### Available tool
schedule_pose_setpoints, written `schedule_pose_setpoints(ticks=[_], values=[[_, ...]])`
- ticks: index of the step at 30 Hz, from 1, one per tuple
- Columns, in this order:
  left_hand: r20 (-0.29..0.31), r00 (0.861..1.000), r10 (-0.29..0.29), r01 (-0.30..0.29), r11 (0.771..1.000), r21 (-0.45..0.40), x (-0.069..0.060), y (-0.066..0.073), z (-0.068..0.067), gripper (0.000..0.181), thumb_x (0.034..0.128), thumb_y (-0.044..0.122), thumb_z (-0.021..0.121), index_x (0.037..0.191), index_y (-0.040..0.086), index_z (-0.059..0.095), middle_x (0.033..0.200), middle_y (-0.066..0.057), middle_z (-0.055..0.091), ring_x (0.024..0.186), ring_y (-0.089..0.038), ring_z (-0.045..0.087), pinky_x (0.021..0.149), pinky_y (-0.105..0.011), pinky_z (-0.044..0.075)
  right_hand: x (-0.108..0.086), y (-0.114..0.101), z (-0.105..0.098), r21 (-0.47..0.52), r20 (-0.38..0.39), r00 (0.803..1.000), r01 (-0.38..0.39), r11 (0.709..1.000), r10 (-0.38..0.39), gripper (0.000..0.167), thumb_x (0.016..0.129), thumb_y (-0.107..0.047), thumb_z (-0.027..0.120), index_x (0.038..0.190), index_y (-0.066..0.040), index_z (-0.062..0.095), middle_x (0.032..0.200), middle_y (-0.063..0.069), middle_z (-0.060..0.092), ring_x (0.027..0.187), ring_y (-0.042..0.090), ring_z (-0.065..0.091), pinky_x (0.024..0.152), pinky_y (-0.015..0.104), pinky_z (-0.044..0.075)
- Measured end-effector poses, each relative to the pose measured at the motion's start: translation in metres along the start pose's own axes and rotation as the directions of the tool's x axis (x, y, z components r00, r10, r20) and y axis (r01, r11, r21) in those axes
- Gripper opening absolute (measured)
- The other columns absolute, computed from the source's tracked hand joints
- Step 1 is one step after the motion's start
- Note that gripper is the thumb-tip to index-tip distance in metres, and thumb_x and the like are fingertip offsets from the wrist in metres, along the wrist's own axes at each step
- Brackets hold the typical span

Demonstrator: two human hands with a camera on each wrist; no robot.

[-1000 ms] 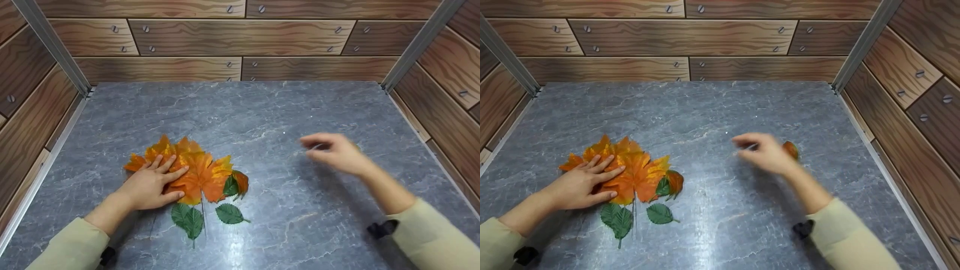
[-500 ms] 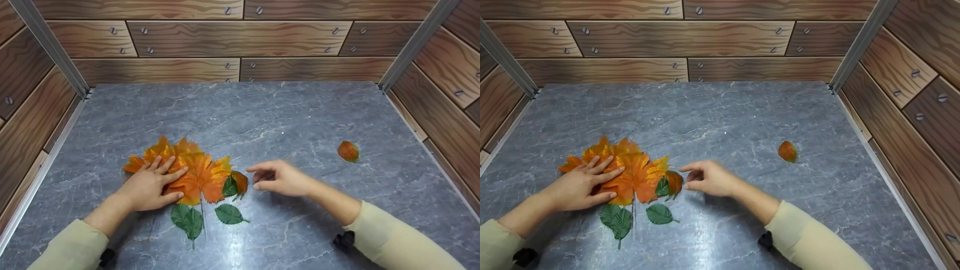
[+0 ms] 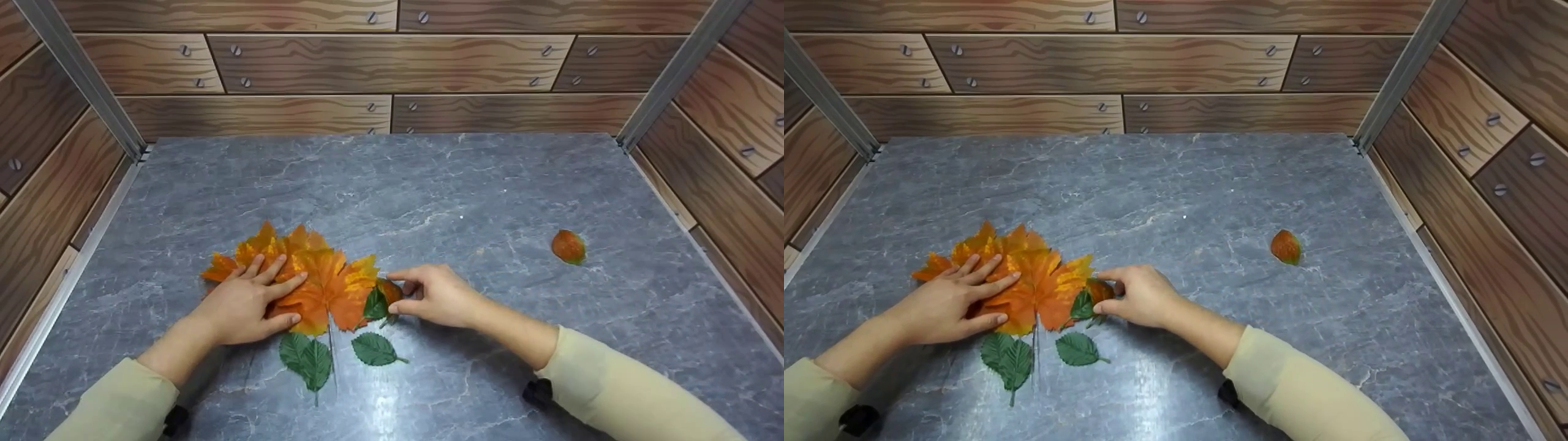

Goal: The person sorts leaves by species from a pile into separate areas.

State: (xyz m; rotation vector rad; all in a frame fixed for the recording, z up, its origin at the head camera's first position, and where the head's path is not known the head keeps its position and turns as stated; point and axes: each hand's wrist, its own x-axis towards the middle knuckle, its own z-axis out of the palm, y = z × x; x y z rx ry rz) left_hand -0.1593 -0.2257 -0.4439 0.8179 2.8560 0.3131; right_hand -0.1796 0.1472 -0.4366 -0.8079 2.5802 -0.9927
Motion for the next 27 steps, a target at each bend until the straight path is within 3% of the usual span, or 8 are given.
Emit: schedule_pose_setpoints(ticks=[10,17,23,27], values=[[-0.007,1.0,0.011,-0.011,1.0,0.004,0.0,0.0,0.0,0.072,0.104,0.067,0.052,0.164,0.029,0.044,0.171,-0.021,0.027,0.152,-0.059,0.023,0.115,-0.077,0.028,-0.003,0.005,-0.004,-0.036,0.001,1.0,0.004,0.999,-0.004,0.05,0.095,-0.02,0.079,0.142,-0.01,0.069,0.094,-0.001,0.073,0.075,0.009,0.063,0.068,0.028,0.058],[-0.011,1.0,0.009,-0.009,1.0,0.0,-0.001,0.002,-0.003,0.072,0.1043,0.068,0.051,0.164,0.028,0.045,0.17,-0.022,0.029,0.151,-0.06,0.024,0.114,-0.078,0.028,-0.004,0.01,-0.008,-0.079,-0.071,0.997,0.007,0.997,-0.013,0.041,0.096,-0.01,0.071,0.137,-0.01,0.074,0.081,-0.003,0.068,0.066,0.008,0.055,0.059,0.027,0.05],[-0.022,1.0,0.017,-0.017,1.0,0.007,-0.001,0.001,-0.002,0.071,0.1044,0.068,0.05,0.163,0.028,0.046,0.17,-0.022,0.03,0.15,-0.06,0.026,0.113,-0.078,0.029,-0.005,0.012,-0.014,-0.157,-0.171,0.984,0.029,0.987,-0.056,0.03,0.097,-0.005,0.067,0.125,-0.004,0.078,0.109,0.012,0.08,0.085,0.02,0.072,0.077,0.038,0.061],[-0.021,1.0,0.018,-0.018,1.0,0.009,-0.001,0.001,-0.002,0.071,0.1043,0.068,0.051,0.163,0.028,0.046,0.17,-0.022,0.03,0.15,-0.06,0.026,0.113,-0.078,0.029,-0.007,0.015,-0.024,-0.123,-0.216,0.976,-0.016,0.992,-0.011,0.029,0.099,-0.004,0.065,0.125,-0.003,0.078,0.112,0.014,0.079,0.061,0.015,0.064,0.056,0.029,0.056]])
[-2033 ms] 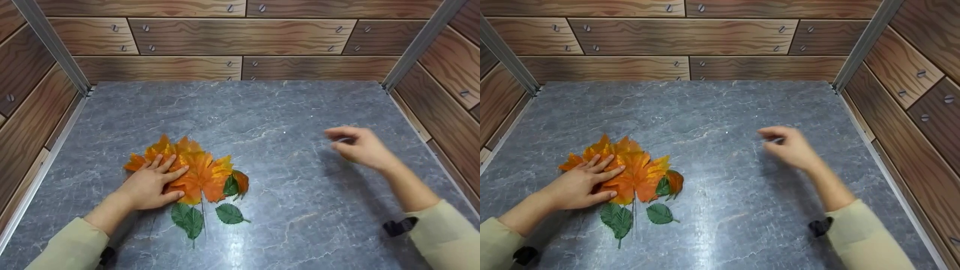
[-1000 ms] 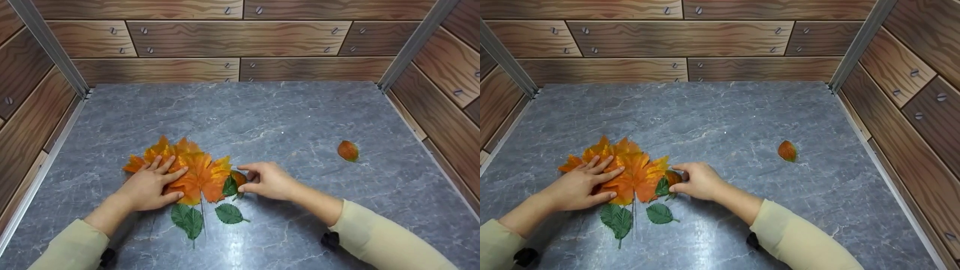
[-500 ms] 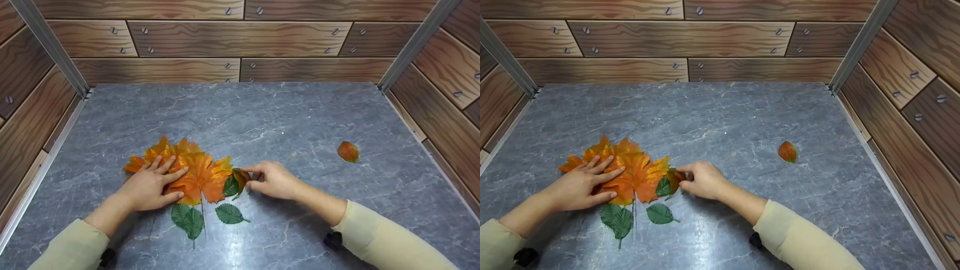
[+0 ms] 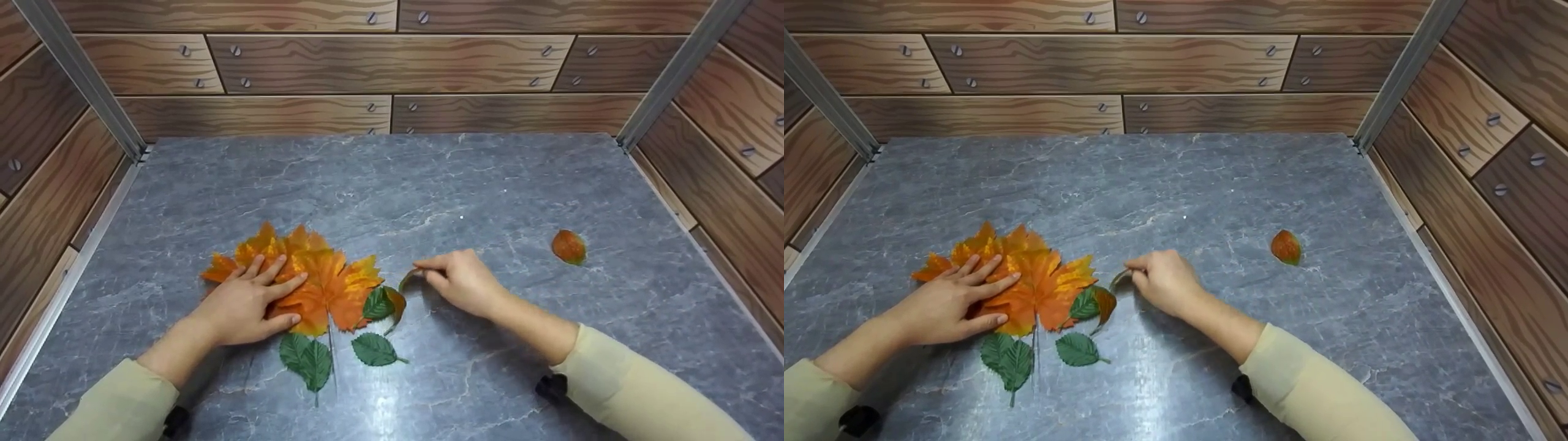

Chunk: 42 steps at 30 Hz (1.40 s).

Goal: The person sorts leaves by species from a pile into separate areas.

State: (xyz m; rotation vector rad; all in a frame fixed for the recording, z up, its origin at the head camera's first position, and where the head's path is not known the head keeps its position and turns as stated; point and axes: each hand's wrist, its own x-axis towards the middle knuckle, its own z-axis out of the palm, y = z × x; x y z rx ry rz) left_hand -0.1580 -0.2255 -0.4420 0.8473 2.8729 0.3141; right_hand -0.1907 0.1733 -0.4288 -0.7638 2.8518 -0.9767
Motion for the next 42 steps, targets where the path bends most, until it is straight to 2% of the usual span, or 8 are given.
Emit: schedule_pose_setpoints(ticks=[3,8,12,15,18,28,35,42], values=[[0.001,1.0,-0.002,0.002,1.0,0.002,0.0,0.0,0.001,0.071,0.1042,0.068,0.051,0.163,0.028,0.046,0.17,-0.022,0.031,0.151,-0.06,0.026,0.114,-0.077,0.029,0.0,0.006,-0.01,0.06,-0.02,0.998,-0.058,0.997,0.06,0.032,0.099,-0.002,0.063,0.128,-0.002,0.076,0.109,0.015,0.08,0.048,0.008,0.049,0.044,0.022,0.04],[0.001,1.0,-0.003,0.003,1.0,0.002,0.001,0.0,0.001,0.071,0.1043,0.068,0.051,0.163,0.028,0.046,0.17,-0.022,0.03,0.151,-0.06,0.026,0.114,-0.077,0.029,-0.004,0.019,-0.032,0.174,-0.066,0.984,-0.149,0.973,0.162,0.037,0.097,-0.003,0.057,0.128,-0.005,0.078,0.118,0.012,0.078,0.05,0.005,0.041,0.045,0.02,0.036],[0.0,1.0,-0.001,0.001,1.0,0.0,0.001,0.0,0.0,0.071,0.1044,0.068,0.051,0.164,0.029,0.045,0.17,-0.022,0.029,0.15,-0.06,0.025,0.115,-0.076,0.029,-0.01,0.032,-0.055,0.213,-0.11,0.976,-0.164,0.963,0.19,0.029,0.102,-0.013,0.066,0.127,-0.005,0.078,0.116,0.01,0.079,0.068,0.008,0.061,0.06,0.02,0.05],[0.0,1.0,-0.003,0.003,1.0,-0.001,0.001,-0.001,0.0,0.071,0.1044,0.068,0.051,0.164,0.029,0.045,0.17,-0.022,0.029,0.15,-0.06,0.025,0.115,-0.076,0.028,-0.014,0.043,-0.073,0.218,-0.13,0.974,-0.156,0.964,0.186,0.03,0.099,-0.012,0.074,0.127,-0.001,0.077,0.118,0.013,0.078,0.097,0.018,0.073,0.081,0.019,0.057],[0.0,1.0,-0.002,0.002,1.0,0.002,0.001,-0.001,0.0,0.071,0.1044,0.068,0.051,0.163,0.028,0.046,0.17,-0.022,0.029,0.15,-0.06,0.025,0.115,-0.076,0.029,-0.017,0.056,-0.091,0.229,-0.127,0.974,-0.153,0.961,0.186,0.031,0.098,-0.006,0.075,0.128,0.002,0.075,0.12,0.018,0.076,0.103,0.027,0.073,0.084,0.018,0.057],[-0.003,1.0,-0.005,0.005,1.0,-0.007,0.0,-0.001,0.0,0.07,0.1043,0.066,0.053,0.163,0.027,0.047,0.17,-0.022,0.029,0.151,-0.06,0.025,0.115,-0.076,0.029,-0.028,0.105,-0.137,0.033,-0.146,0.964,-0.219,0.975,0.221,0.027,0.098,-0.011,0.078,0.124,-0.002,0.079,0.119,0.019,0.077,0.099,0.017,0.071,0.078,0.011,0.051],[-0.015,1.0,0.004,-0.004,1.0,-0.012,0.0,-0.001,0.0,0.07,0.1043,0.065,0.054,0.163,0.027,0.047,0.169,-0.023,0.031,0.15,-0.061,0.026,0.115,-0.076,0.029,-0.034,0.125,-0.151,-0.052,-0.044,0.963,-0.268,0.962,0.266,0.033,0.099,-0.011,0.074,0.131,-0.003,0.075,0.12,0.023,0.074,0.109,0.034,0.065,0.09,0.039,0.049],[0.001,1.0,-0.002,0.002,1.0,0.002,0.001,-0.001,0.002,0.071,0.1036,0.065,0.055,0.163,0.027,0.046,0.17,-0.022,0.029,0.151,-0.059,0.024,0.117,-0.074,0.027,-0.038,0.14,-0.147,-0.098,0.009,0.964,-0.262,0.96,0.264,0.031,0.099,-0.011,0.074,0.129,-0.005,0.077,0.123,0.023,0.074,0.113,0.038,0.068,0.091,0.046,0.052]])
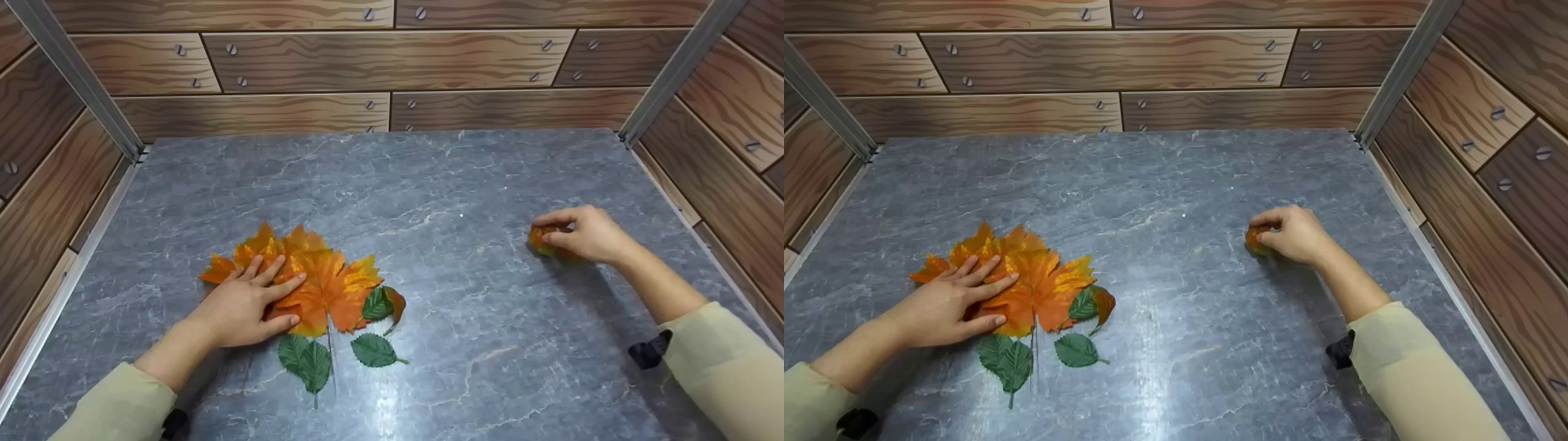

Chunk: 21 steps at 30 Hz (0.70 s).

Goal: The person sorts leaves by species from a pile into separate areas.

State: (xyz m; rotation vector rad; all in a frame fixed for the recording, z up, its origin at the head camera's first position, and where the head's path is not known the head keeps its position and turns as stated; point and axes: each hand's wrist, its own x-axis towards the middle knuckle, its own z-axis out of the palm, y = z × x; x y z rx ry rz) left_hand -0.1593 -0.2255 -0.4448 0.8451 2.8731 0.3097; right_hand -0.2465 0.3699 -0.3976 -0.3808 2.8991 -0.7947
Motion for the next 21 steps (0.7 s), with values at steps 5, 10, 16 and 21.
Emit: schedule_pose_setpoints(ticks=[5,10,16,21], values=[[0.003,1.0,-0.003,0.003,1.0,-0.005,0.0,0.0,0.0,0.071,0.104,0.066,0.054,0.163,0.027,0.046,0.17,-0.022,0.028,0.152,-0.059,0.023,0.117,-0.075,0.027,0.001,0.004,0.004,-0.021,0.013,1.0,0.006,1.0,-0.006,0.033,0.098,-0.011,0.075,0.129,-0.004,0.076,0.124,0.025,0.073,0.115,0.043,0.068,0.096,0.055,0.053],[0.007,1.0,-0.003,0.004,1.0,-0.007,-0.001,0.001,-0.001,0.071,0.1042,0.066,0.054,0.163,0.027,0.046,0.17,-0.022,0.029,0.151,-0.059,0.024,0.117,-0.075,0.027,0.001,0.006,0.008,-0.035,0.014,1.0,0.01,0.999,-0.009,0.034,0.097,-0.01,0.075,0.13,-0.003,0.076,0.124,0.025,0.073,0.111,0.042,0.07,0.094,0.055,0.054],[0.009,1.0,-0.005,0.005,1.0,-0.006,0.0,0.001,-0.002,0.071,0.1043,0.067,0.052,0.163,0.028,0.045,0.17,-0.022,0.029,0.151,-0.059,0.024,0.116,-0.076,0.027,0.0,0.005,0.004,-0.047,0.007,1.0,0.001,0.999,0.0,0.034,0.099,-0.017,0.076,0.131,-0.004,0.076,0.121,0.022,0.075,0.113,0.043,0.069,0.095,0.059,0.054],[0.004,1.0,0.0,0.0,1.0,-0.009,-0.001,0.001,-0.002,0.07,0.1045,0.066,0.053,0.163,0.028,0.046,0.17,-0.022,0.029,0.151,-0.06,0.024,0.116,-0.076,0.028,-0.003,0.0,-0.006,-0.079,-0.039,0.999,-0.001,0.997,-0.003,0.038,0.1,-0.02,0.076,0.132,-0.001,0.074,0.129,0.026,0.071,0.125,0.051,0.062,0.103,0.067,0.046]])
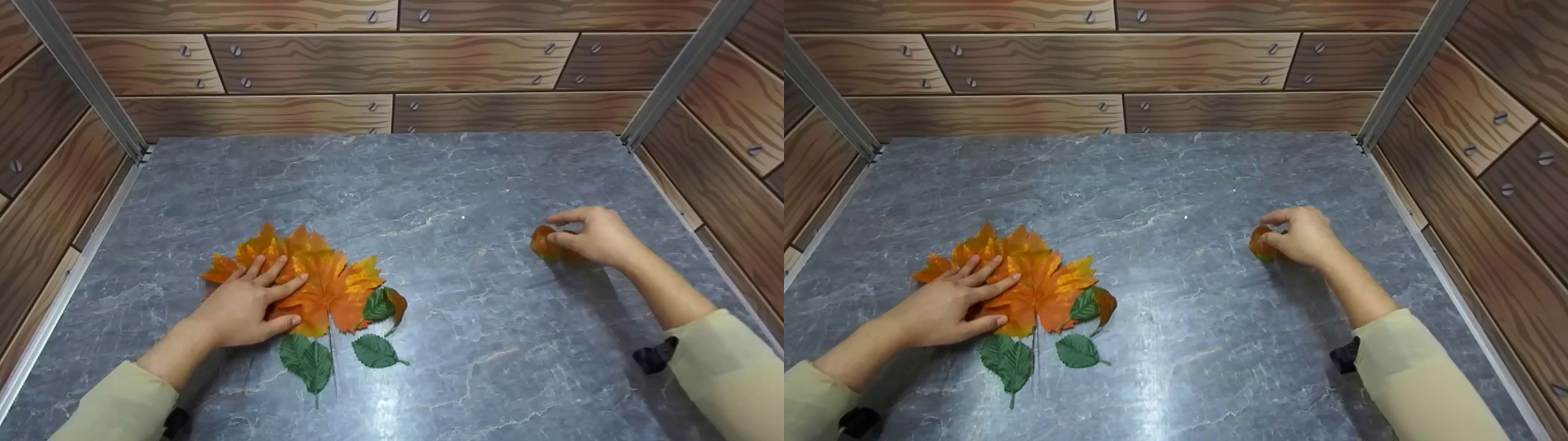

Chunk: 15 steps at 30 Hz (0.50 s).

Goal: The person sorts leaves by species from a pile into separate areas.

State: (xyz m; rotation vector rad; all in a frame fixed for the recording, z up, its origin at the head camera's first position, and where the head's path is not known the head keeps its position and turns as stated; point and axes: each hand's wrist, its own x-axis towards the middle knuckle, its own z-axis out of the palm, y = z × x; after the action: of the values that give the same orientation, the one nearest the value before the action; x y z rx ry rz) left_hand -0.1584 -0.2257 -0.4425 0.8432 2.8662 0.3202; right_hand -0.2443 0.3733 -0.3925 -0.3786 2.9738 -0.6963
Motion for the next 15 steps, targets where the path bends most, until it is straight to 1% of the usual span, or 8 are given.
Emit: schedule_pose_setpoints(ticks=[2,5,7,9,10,12,14,15], values=[[0.005,1.0,-0.002,0.002,1.0,0.001,0.0,0.0,0.0,0.07,0.1044,0.066,0.053,0.163,0.028,0.045,0.171,-0.021,0.028,0.152,-0.059,0.023,0.117,-0.075,0.027,-0.002,-0.005,-0.003,-0.012,-0.033,0.999,0.02,1.0,-0.021,0.037,0.099,-0.016,0.075,0.132,0.0,0.073,0.133,0.028,0.068,0.127,0.053,0.058,0.105,0.07,0.042],[0.009,1.0,-0.005,0.005,1.0,0.004,0.0,0.0,0.0,0.071,0.1042,0.066,0.053,0.164,0.028,0.045,0.171,-0.021,0.028,0.152,-0.058,0.023,0.118,-0.075,0.026,-0.004,-0.019,-0.003,-0.015,-0.096,0.992,0.087,0.996,-0.088,0.034,0.097,-0.011,0.075,0.13,0.0,0.075,0.132,0.028,0.069,0.127,0.053,0.058,0.107,0.07,0.04],[0.009,1.0,-0.005,0.005,1.0,0.004,-0.001,0.0,0.0,0.071,0.1041,0.067,0.053,0.163,0.028,0.045,0.17,-0.021,0.028,0.152,-0.059,0.024,0.117,-0.075,0.026,-0.005,-0.033,0.002,0.0,-0.139,0.98,0.143,0.99,-0.141,0.032,0.095,-0.008,0.077,0.126,-0.002,0.077,0.127,0.024,0.073,0.121,0.048,0.064,0.105,0.066,0.045],[0.01,1.0,-0.006,0.006,1.0,0.002,-0.001,-0.001,0.0,0.071,0.1041,0.067,0.053,0.163,0.028,0.046,0.17,-0.021,0.028,0.152,-0.059,0.024,0.117,-0.075,0.026,-0.005,-0.049,0.01,0.035,-0.159,0.97,0.193,0.981,-0.185,0.031,0.093,-0.006,0.079,0.124,-0.004,0.079,0.122,0.019,0.076,0.108,0.041,0.071,0.096,0.058,0.054],[0.008,1.0,-0.005,0.005,1.0,0.001,-0.001,0.0,0.0,0.071,0.1041,0.067,0.052,0.163,0.028,0.046,0.17,-0.022,0.029,0.151,-0.059,0.024,0.116,-0.076,0.027,-0.006,-0.058,0.015,0.054,-0.16,0.966,0.213,0.975,-0.202,0.03,0.093,-0.006,0.08,0.123,-0.005,0.079,0.12,0.017,0.076,0.101,0.037,0.072,0.089,0.053,0.057],[0.013,1.0,-0.011,0.011,1.0,-0.002,0.0,0.0,0.001,0.071,0.1041,0.067,0.052,0.163,0.028,0.045,0.171,-0.021,0.028,0.152,-0.058,0.023,0.117,-0.076,0.026,-0.007,-0.076,0.026,0.103,-0.143,0.961,0.251,0.962,-0.235,0.03,0.093,-0.005,0.08,0.123,-0.006,0.08,0.12,0.012,0.077,0.099,0.031,0.073,0.087,0.048,0.06],[0.016,1.0,-0.015,0.015,1.0,-0.002,0.001,0.0,0.001,0.071,0.1042,0.067,0.052,0.164,0.029,0.045,0.171,-0.02,0.027,0.153,-0.058,0.022,0.116,-0.076,0.027,-0.01,-0.094,0.037,0.163,-0.105,0.962,0.267,0.95,-0.252,0.031,0.093,-0.008,0.081,0.124,-0.01,0.08,0.121,0.007,0.077,0.102,0.027,0.073,0.09,0.047,0.06],[0.017,1.0,-0.016,0.016,1.0,-0.001,0.001,0.0,0.001,0.071,0.1041,0.067,0.052,0.164,0.029,0.045,0.171,-0.02,0.027,0.153,-0.058,0.022,0.116,-0.076,0.027,-0.011,-0.102,0.043,0.195,-0.082,0.962,0.272,0.942,-0.261,0.031,0.094,-0.01,0.08,0.124,-0.011,0.079,0.122,0.005,0.077,0.105,0.027,0.072,0.093,0.049,0.059]])
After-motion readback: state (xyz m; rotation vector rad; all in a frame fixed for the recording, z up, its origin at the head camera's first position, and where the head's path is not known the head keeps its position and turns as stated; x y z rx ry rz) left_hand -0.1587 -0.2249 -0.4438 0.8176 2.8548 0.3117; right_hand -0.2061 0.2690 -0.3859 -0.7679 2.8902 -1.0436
